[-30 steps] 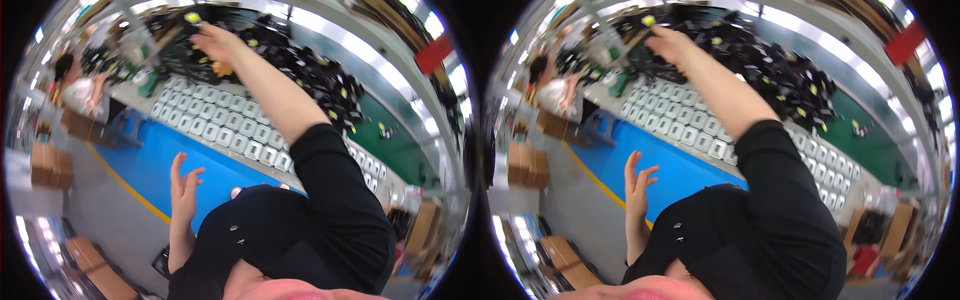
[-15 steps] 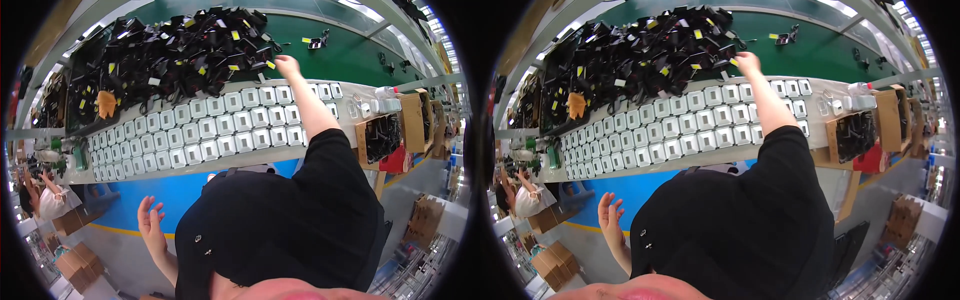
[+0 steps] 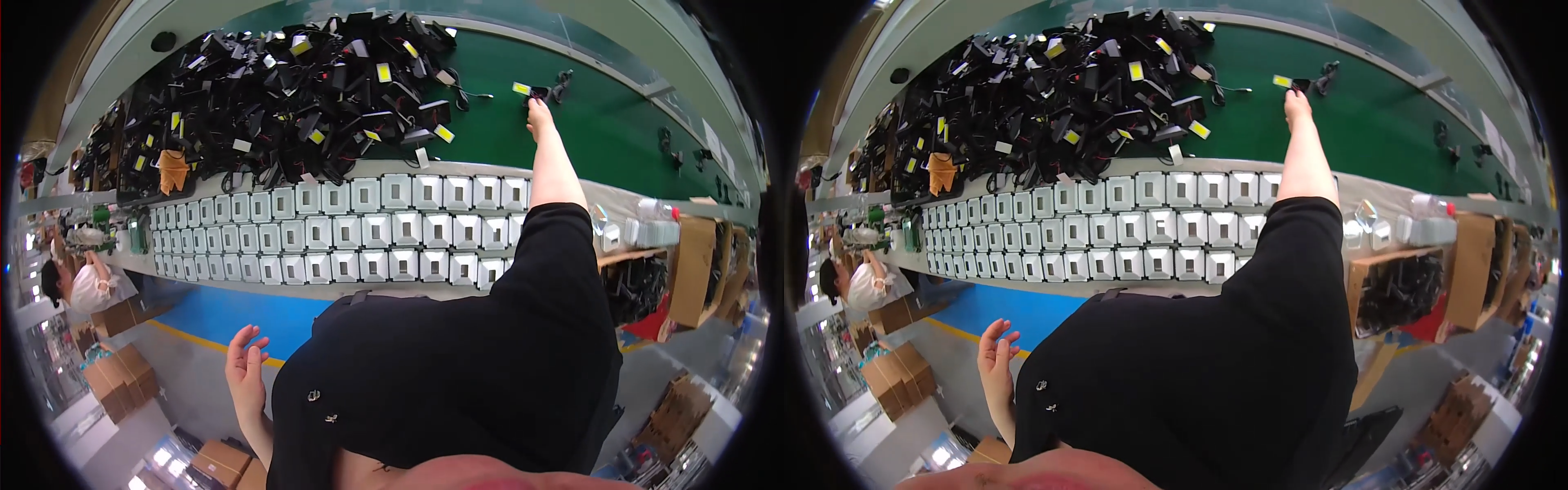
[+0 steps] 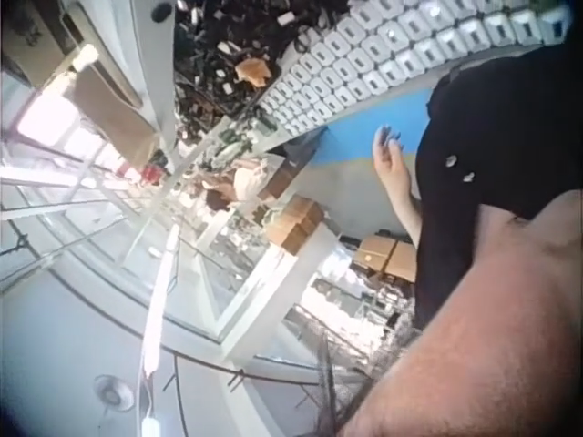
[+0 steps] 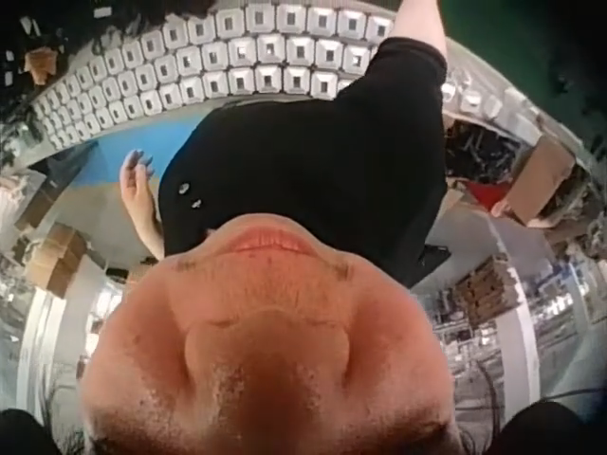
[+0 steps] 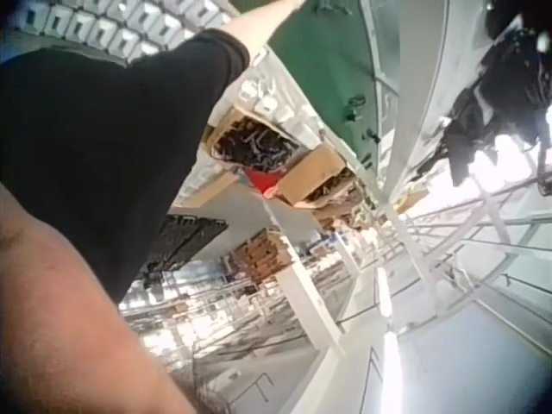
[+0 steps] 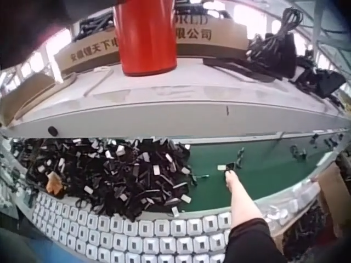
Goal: Assembling LED light components by pressing LED panels into their plastic housings on an assembly line.
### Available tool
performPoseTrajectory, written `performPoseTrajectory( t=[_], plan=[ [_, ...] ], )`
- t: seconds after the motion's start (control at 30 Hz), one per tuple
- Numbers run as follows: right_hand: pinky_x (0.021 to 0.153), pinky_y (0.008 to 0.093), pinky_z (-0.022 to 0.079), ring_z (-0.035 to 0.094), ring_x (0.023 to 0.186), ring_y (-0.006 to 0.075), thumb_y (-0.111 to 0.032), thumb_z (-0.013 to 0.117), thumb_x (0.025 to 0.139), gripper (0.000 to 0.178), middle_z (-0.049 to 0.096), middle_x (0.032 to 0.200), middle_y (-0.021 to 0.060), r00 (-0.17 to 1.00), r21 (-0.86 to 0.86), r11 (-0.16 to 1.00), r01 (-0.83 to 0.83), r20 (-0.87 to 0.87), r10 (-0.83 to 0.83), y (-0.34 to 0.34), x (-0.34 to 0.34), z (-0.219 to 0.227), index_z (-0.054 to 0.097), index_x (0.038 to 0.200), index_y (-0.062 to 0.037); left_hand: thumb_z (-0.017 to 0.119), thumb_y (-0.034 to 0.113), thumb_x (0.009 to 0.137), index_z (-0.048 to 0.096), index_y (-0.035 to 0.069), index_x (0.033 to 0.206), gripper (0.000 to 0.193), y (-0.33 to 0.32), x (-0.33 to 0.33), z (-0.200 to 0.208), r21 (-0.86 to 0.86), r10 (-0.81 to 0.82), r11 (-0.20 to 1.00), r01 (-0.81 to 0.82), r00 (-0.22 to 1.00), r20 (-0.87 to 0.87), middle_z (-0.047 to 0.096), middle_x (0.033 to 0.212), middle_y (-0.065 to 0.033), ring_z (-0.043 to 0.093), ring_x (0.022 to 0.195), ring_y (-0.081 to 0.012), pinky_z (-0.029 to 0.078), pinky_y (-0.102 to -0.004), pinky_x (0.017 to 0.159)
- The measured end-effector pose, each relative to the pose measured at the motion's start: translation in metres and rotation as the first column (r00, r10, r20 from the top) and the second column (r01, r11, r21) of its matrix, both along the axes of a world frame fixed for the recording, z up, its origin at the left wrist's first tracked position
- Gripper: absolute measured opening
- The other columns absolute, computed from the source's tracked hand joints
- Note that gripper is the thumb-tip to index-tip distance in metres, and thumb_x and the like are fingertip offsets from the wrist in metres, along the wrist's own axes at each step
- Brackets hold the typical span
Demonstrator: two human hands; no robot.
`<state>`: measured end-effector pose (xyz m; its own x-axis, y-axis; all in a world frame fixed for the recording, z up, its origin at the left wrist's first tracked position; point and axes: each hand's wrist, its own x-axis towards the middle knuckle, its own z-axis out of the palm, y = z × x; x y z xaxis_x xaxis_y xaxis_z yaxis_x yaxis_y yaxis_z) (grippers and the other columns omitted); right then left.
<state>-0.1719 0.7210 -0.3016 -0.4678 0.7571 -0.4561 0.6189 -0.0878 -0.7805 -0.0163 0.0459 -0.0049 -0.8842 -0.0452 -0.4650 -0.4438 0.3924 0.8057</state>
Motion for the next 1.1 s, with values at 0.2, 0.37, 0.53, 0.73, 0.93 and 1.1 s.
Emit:
performPoseTrajectory(
  t=[0.2,0.37,0.53,0.73,0.93,1.1],
  plan=[
    [0.063,0.0414,0.047,0.062,0.074,0.0292,-0.031,0.04,0.083,0.036,0.065,0.078,0.0138,0.979,0.647,0.745,0.162,-0.009,-0.205,0.013,-0.006,-0.013,0.065,0.079,-0.0052,0.046,0.01,0.091,0.045,0.002,0.124,0.033,0.009,0.001,-0.002,-0.001,0.04,0.999,-0.04,0.999,-0.001,0.052,0.119,-0.0106,0.055,0.099,-0.0165,0.044,-0.0253,0.079],
    [0.081,0.038,0.047,0.059,0.094,0.0295,-0.024,0.043,0.088,0.03,0.062,0.101,0.0134,0.998,0.892,0.451,0.018,-0.04,0.04,-0.02,0.009,0.076,0.065,0.096,-0.0061,0.047,0.009,0.091,0.042,0.002,0.127,0.037,0.001,-0.01,-0.005,0.022,0.007,1.0,-0.007,1.0,-0.009,0.051,0.119,-0.0112,0.055,0.099,-0.017,0.043,-0.0249,0.079],
    [0.086,0.0356,0.045,0.056,0.102,0.0274,-0.019,0.045,0.09,0.027,0.06,0.111,0.0116,0.922,0.96,0.279,-0.013,-0.097,0.376,-0.101,0.028,0.191,0.062,0.104,-0.0035,0.047,0.01,0.091,0.042,0.003,0.128,0.038,-0.025,-0.023,-0.016,0.066,-0.067,0.995,0.073,0.993,-0.095,0.051,0.12,-0.0114,0.056,0.098,-0.0165,0.044,-0.0244,0.077],
    [0.083,0.0343,0.046,0.057,0.099,0.0292,-0.011,0.05,0.086,0.021,0.059,0.111,0.0128,0.637,0.966,0.193,-0.172,-0.04,0.769,-0.278,0.073,0.323,0.061,0.103,-0.0035,0.053,0.001,0.083,0.029,0.005,0.136,0.059,-0.014,-0.064,-0.031,0.345,-0.266,0.858,0.38,0.904,-0.334,0.039,0.133,-0.0133,0.05,0.111,-0.0232,0.044,-0.0297,0.084],
    [0.086,0.0314,0.044,0.057,0.104,0.0264,-0.004,0.048,0.087,0.023,0.059,0.113,0.0131,-0.045,0.841,-0.073,-0.537,0.058,0.997,-0.449,0.109,0.416,0.061,0.106,-0.0012,0.068,0.003,0.073,0.01,0.017,0.143,0.091,0.012,-0.076,0.036,0.638,-0.405,0.425,0.642,0.765,-0.501,0.017,0.143,-0.0085,0.045,0.112,-0.0242,0.044,-0.0318,0.084],
    [0.087,0.0295,0.043,0.056,0.105,0.0221,-0.003,0.049,0.085,0.022,0.057,0.117,0.0134,-0.202,0.838,-0.003,-0.546,-0.128,0.971,-0.529,0.086,0.412,0.062,0.103,-0.001,0.056,0.007,0.085,0.03,0.003,0.134,0.055,-0.059,-0.053,0.045,0.761,-0.182,0.5,0.414,0.909,-0.375,0.048,0.118,-0.0044,0.047,0.105,-0.0101,0.042,-0.0251,0.086]
  ],
)
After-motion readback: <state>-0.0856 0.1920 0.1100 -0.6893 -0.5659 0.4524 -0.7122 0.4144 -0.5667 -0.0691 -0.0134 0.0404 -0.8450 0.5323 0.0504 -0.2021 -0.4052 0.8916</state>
